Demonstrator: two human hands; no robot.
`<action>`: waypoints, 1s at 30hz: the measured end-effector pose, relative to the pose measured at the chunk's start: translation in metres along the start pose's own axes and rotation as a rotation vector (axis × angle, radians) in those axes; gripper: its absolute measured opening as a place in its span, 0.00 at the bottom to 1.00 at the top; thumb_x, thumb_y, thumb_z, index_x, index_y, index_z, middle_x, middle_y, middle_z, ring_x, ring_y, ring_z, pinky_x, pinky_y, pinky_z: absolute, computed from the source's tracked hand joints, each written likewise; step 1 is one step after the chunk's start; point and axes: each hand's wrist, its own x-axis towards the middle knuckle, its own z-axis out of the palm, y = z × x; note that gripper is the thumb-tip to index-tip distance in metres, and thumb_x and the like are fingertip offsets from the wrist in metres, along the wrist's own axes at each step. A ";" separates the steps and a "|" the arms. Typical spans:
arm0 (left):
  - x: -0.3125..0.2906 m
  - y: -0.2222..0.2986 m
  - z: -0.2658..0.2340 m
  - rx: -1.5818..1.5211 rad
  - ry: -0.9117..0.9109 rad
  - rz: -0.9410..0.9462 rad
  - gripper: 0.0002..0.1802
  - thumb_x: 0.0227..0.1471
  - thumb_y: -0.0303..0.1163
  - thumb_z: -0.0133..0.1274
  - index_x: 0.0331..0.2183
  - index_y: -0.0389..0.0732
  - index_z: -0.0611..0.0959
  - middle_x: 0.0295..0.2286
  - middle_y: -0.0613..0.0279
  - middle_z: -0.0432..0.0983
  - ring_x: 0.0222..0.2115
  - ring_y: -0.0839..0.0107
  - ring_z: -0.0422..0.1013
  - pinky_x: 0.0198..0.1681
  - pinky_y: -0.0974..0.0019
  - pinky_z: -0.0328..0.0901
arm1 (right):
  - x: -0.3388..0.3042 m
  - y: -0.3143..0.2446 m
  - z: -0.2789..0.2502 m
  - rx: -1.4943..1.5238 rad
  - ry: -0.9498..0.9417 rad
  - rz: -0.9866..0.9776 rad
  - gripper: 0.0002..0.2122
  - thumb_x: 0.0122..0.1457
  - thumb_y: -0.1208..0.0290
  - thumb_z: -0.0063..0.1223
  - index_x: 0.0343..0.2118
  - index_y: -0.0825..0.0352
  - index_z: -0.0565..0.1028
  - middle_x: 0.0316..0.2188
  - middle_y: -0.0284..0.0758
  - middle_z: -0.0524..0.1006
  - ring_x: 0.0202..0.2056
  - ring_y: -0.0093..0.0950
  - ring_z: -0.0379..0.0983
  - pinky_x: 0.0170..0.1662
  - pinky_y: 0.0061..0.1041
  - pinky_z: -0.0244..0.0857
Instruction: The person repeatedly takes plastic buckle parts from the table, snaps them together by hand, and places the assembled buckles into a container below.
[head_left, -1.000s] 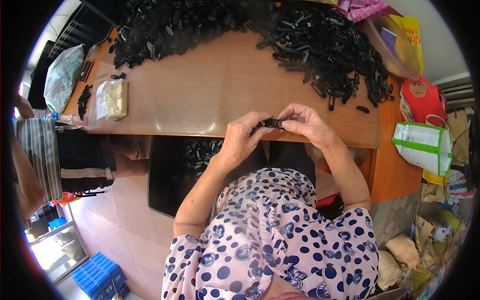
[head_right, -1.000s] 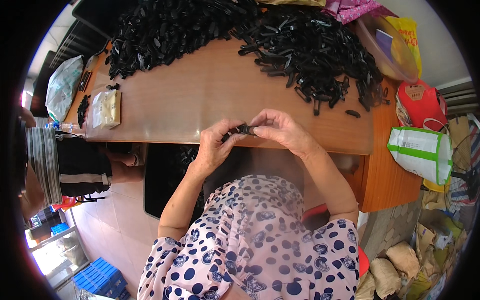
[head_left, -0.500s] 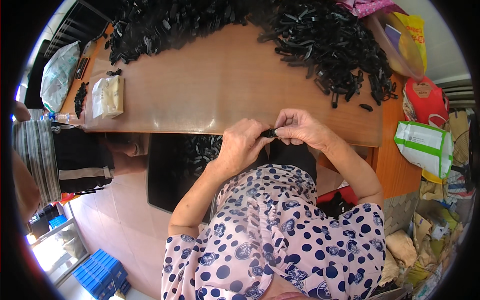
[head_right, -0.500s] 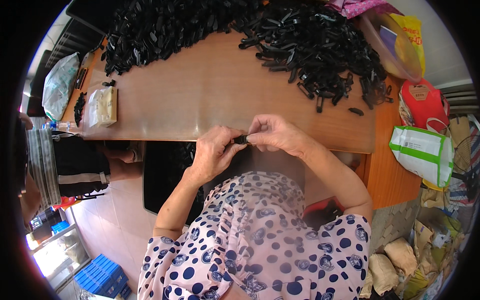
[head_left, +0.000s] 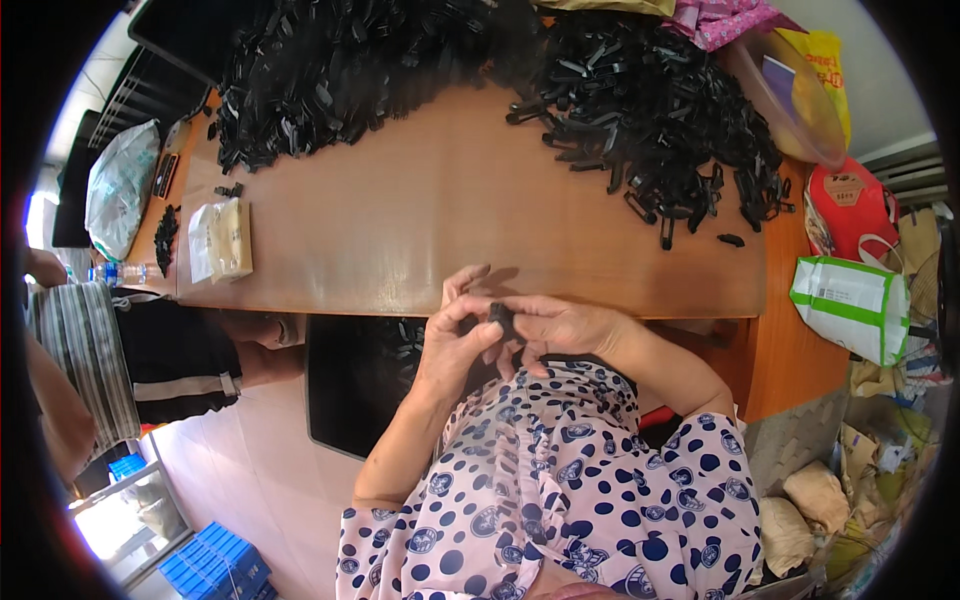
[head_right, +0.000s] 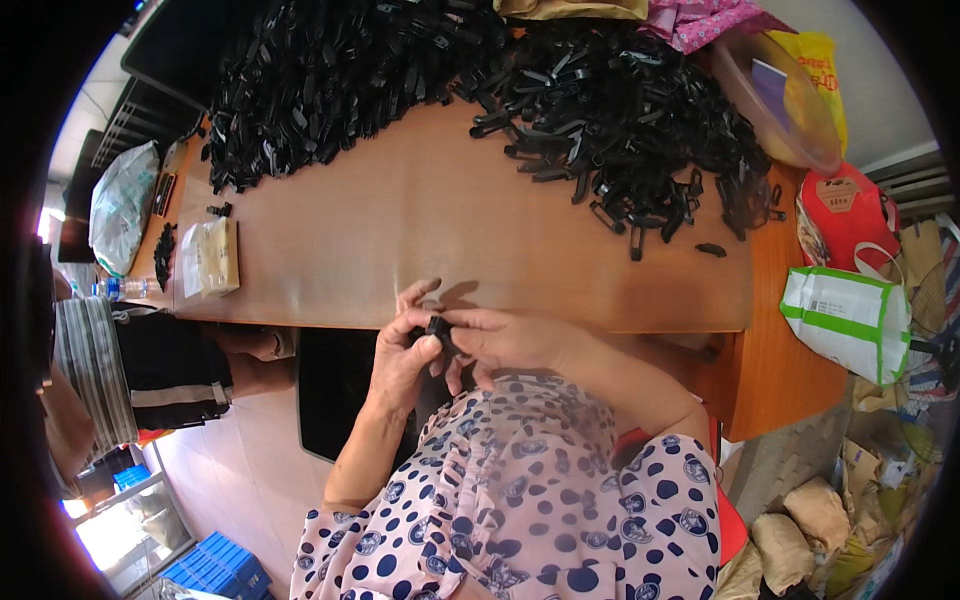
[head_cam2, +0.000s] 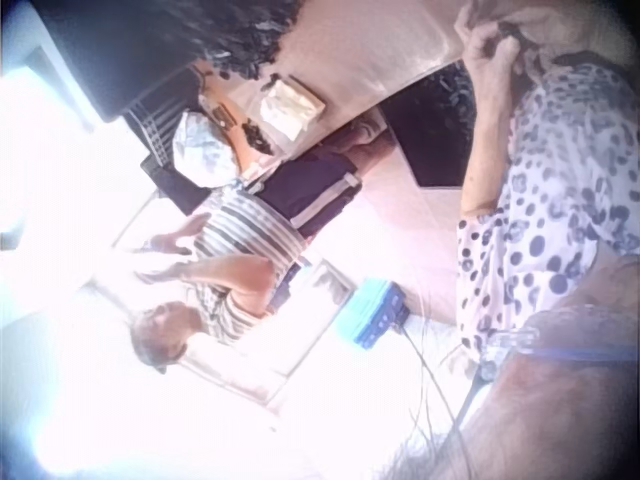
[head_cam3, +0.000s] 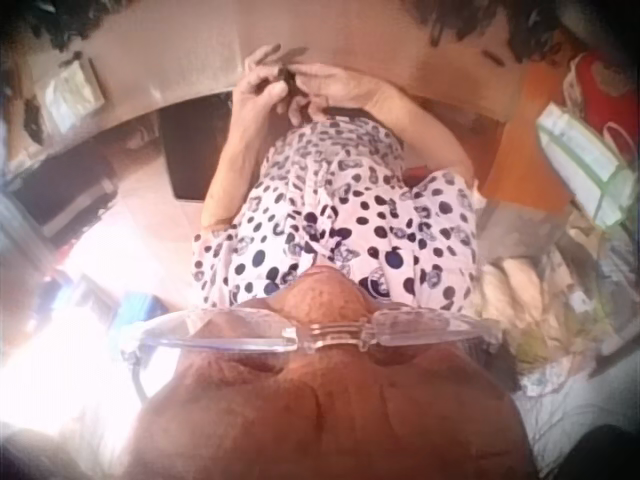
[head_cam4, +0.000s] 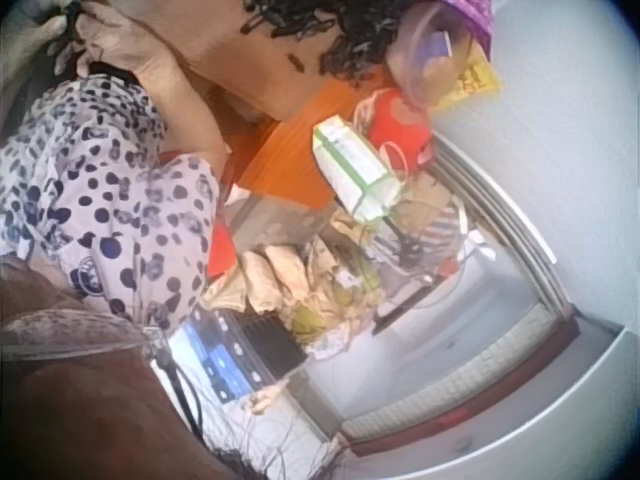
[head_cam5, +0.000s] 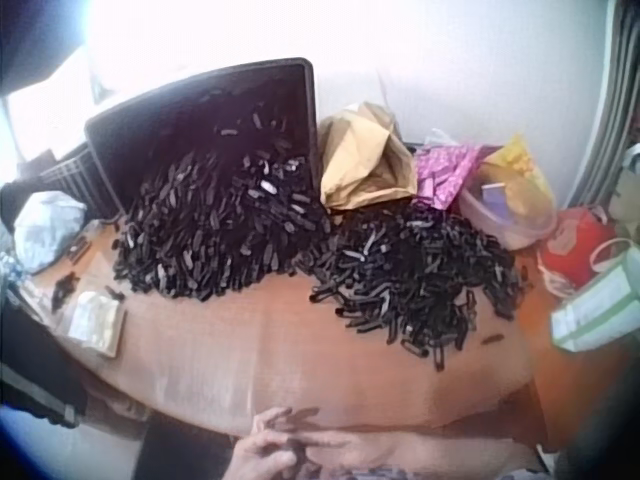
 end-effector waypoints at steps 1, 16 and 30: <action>-0.002 -0.002 -0.002 -0.023 0.012 -0.014 0.12 0.42 0.31 0.63 0.33 0.42 0.83 0.54 0.54 0.57 0.55 0.62 0.57 0.58 0.55 0.52 | 0.006 0.004 0.000 -0.110 0.028 -0.041 0.24 0.66 0.59 0.38 0.61 0.65 0.55 0.36 0.36 0.70 0.35 0.23 0.73 0.26 0.15 0.67; -0.023 0.001 -0.029 -0.026 0.183 0.033 0.25 0.44 0.52 0.61 0.34 0.39 0.82 0.51 0.56 0.61 0.39 0.72 0.68 0.32 0.73 0.69 | 0.052 0.021 0.017 -0.256 0.168 -0.161 0.18 0.65 0.54 0.41 0.44 0.65 0.71 0.25 0.28 0.71 0.25 0.17 0.71 0.25 0.13 0.63; -0.048 0.059 -0.080 1.383 0.137 0.273 0.22 0.39 0.35 0.63 0.39 0.40 0.79 0.41 0.52 0.70 0.43 0.54 0.66 0.47 0.58 0.61 | -0.009 -0.063 -0.045 -1.822 1.060 -0.469 0.15 0.53 0.62 0.55 0.40 0.65 0.71 0.37 0.38 0.70 0.40 0.38 0.68 0.39 0.36 0.65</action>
